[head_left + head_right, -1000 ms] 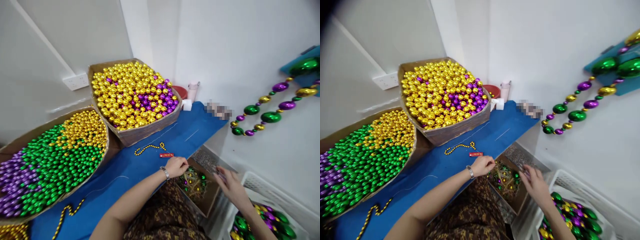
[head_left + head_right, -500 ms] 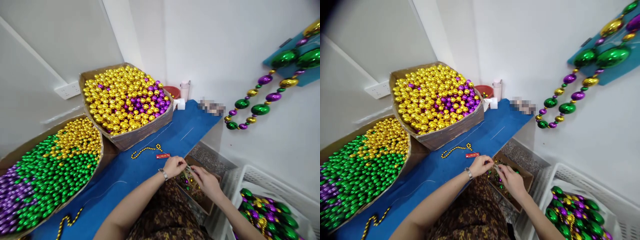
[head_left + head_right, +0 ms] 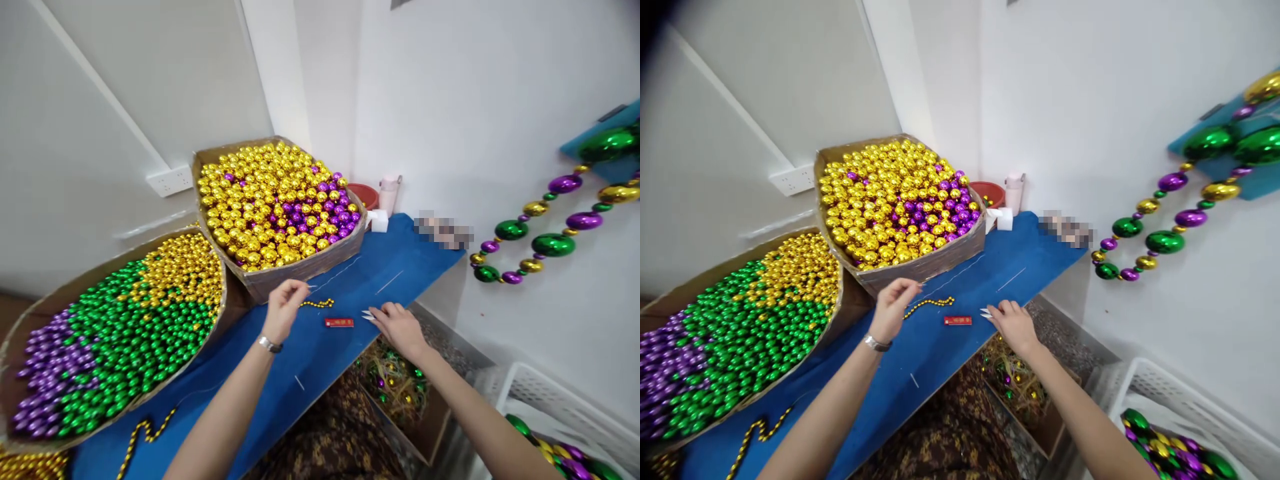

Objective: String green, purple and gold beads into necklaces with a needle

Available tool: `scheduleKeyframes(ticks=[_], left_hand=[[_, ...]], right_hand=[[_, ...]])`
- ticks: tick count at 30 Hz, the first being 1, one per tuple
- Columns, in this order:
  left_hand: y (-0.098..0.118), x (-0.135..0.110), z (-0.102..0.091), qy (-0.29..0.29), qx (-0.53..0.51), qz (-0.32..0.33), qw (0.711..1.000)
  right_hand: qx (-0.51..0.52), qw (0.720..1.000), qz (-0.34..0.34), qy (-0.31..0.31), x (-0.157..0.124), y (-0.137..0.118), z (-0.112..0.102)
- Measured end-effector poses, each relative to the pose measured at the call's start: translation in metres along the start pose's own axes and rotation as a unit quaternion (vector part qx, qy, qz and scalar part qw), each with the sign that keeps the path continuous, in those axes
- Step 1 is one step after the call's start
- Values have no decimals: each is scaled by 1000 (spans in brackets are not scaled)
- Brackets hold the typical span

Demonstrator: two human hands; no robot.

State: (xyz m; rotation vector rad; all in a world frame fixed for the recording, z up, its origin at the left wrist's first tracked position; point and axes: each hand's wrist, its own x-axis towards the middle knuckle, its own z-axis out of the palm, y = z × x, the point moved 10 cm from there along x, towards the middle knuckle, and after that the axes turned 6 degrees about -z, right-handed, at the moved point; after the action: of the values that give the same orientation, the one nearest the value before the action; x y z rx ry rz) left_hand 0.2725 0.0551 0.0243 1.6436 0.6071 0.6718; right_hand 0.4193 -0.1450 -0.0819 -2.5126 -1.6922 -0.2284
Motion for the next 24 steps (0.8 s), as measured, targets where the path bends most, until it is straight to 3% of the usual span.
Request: scheduleKeyframes(ticks=[3, 6, 11, 16, 18, 20, 23, 24], left_hand=[[-5, -4, -52, 60, -136, -39, 988], [-23, -26, -75, 78, -184, -90, 976], [-59, -70, -69, 95, -237, -183, 949], [-76, -94, -62, 109, -281, -214, 929], [-78, -100, -62, 115, -272, -213, 931], [-78, -104, -62, 122, -248, -206, 939], [-75, -109, -63, 133, -196, -183, 954], [-73, -111, -63, 136, -178, -175, 959]], right_hand=[[-42, 998, -32, -15, 28, 4, 2], [-83, 996, -40, -21, 45, 22, 0], [-106, 990, -96, -15, 62, 34, 0], [-82, 985, -149, 18, 74, 26, -4], [-60, 986, -150, 37, 75, 10, -12], [-28, 986, -153, 55, 70, -22, -24], [58, 978, -186, 77, 53, -92, -53], [162, 961, -208, 88, 46, -117, -68]])
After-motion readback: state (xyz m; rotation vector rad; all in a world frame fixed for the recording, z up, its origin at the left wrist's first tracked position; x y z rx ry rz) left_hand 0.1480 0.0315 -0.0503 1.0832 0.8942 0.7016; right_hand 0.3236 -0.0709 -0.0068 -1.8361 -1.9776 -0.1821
